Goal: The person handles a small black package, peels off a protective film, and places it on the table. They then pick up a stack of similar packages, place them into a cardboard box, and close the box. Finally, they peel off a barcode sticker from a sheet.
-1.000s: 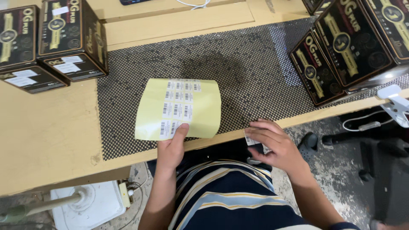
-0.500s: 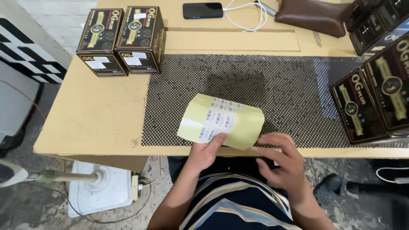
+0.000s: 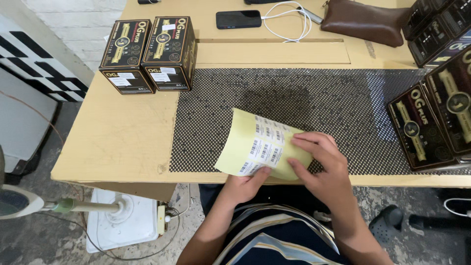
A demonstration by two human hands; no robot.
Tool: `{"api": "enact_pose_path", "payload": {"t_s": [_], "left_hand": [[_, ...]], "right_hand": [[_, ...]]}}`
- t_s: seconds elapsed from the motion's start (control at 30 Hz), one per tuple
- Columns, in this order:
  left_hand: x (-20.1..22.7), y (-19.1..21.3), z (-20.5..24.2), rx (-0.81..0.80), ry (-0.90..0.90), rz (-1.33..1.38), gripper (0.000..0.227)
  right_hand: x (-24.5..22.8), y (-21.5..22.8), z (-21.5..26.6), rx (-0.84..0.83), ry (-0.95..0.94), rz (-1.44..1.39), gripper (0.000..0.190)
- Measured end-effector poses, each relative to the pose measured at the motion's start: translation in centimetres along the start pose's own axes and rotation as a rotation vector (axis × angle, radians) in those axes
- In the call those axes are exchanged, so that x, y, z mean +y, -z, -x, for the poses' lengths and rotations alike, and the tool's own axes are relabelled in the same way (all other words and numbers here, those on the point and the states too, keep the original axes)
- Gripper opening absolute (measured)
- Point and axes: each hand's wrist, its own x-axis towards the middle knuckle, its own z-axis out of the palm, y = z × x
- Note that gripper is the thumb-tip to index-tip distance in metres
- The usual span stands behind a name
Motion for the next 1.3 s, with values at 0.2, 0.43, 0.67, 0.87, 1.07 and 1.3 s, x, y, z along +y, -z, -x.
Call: {"api": "enact_pose_path", "payload": {"t_s": [0.2, 0.43, 0.67, 0.87, 1.07, 1.3], "left_hand": [[3.5, -0.7, -1.8, -0.023, 0.036, -0.077, 0.049], [7.9, -0.7, -2.8, -0.046, 0.053, -0.381, 0.038], [7.4, -1.4, -2.8, -0.062, 0.359, -0.373, 0.045], [5.6, -0.9, -2.0, -0.065, 0.079, -0.433, 0.036], [5.3, -0.9, -2.2, -0.086, 0.057, -0.462, 0.034], [3.4, -1.2, -0.6, -0.033, 0.179, -0.626, 0.041]], "right_hand": [[-1.2, -0.6, 1.5, 0.05, 0.058, 0.192, 0.034], [-1.4, -0.8, 1.0, 0.028, 0.097, 0.202, 0.035], [-0.7, -0.9, 0.6, -0.011, 0.062, 0.125, 0.023], [0.4, -0.3, 0.9, -0.057, 0.0, 0.004, 0.018], [-1.5, 1.4, -0.5, -0.111, -0.043, -0.113, 0.014], [-1.1, 1.9, -0.5, 0.05, -0.001, -0.044, 0.008]]}}
